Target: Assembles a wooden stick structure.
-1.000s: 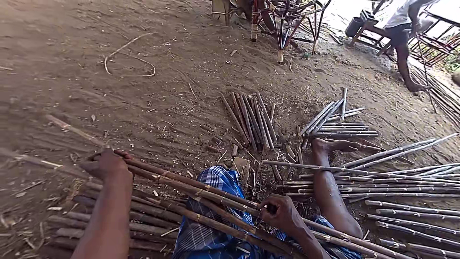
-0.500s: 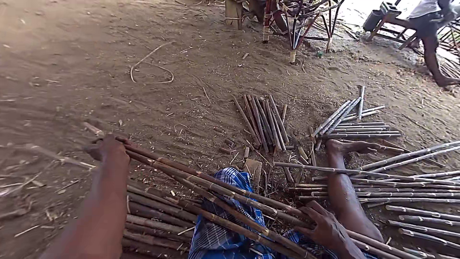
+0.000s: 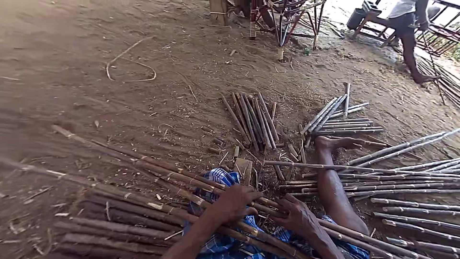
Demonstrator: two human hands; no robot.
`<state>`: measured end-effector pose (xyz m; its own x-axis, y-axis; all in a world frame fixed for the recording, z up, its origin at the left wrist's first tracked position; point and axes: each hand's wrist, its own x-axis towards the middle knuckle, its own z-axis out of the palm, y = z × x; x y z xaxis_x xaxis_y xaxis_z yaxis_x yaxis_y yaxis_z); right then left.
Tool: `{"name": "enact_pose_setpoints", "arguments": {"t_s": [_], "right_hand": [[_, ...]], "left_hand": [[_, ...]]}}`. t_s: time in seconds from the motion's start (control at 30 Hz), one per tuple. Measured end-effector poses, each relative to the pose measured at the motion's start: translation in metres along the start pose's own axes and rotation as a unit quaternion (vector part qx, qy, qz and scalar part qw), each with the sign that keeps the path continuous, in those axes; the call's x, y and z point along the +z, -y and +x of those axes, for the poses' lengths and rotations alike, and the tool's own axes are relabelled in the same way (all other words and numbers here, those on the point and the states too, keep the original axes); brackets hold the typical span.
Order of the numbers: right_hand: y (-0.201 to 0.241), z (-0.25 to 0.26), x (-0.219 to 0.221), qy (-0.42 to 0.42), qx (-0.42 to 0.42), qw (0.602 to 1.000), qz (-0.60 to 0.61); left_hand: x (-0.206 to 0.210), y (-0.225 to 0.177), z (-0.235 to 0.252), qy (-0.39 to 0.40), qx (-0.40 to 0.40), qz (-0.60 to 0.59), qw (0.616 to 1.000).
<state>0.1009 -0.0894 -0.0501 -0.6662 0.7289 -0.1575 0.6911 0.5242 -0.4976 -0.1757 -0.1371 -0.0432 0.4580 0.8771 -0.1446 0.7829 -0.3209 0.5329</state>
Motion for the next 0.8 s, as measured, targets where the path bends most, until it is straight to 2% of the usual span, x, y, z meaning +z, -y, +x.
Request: {"name": "enact_pose_setpoints", "arguments": {"t_s": [0.07, 0.17, 0.23, 0.53, 0.6, 0.73, 0.8], "right_hand": [[-0.003, -0.005, -0.007, -0.008, 0.005, 0.999, 0.037], [-0.004, 0.003, -0.008, -0.087, -0.031, 0.981, 0.167], [0.001, 0.010, -0.006, -0.090, -0.043, 0.970, 0.222], [0.014, 0.012, 0.006, -0.104, -0.104, 0.975, 0.166], [0.016, 0.013, 0.003, -0.084, -0.053, 0.979, 0.180], [0.020, 0.035, -0.013, 0.048, 0.151, 0.961, 0.227], [0.014, 0.037, -0.020, 0.072, 0.164, 0.952, 0.246]], "left_hand": [[0.007, -0.001, 0.003, 0.010, 0.007, -0.002, 1.000], [0.002, 0.004, -0.002, 0.020, -0.003, -0.005, 1.000], [0.003, 0.007, -0.004, 0.021, -0.008, -0.007, 1.000], [0.005, 0.005, -0.006, 0.032, -0.012, -0.003, 0.999], [0.005, 0.005, -0.006, 0.033, -0.013, -0.004, 0.999], [0.007, 0.011, -0.011, 0.016, -0.007, 0.002, 1.000], [0.005, 0.014, -0.009, 0.004, 0.005, 0.003, 1.000]]}}
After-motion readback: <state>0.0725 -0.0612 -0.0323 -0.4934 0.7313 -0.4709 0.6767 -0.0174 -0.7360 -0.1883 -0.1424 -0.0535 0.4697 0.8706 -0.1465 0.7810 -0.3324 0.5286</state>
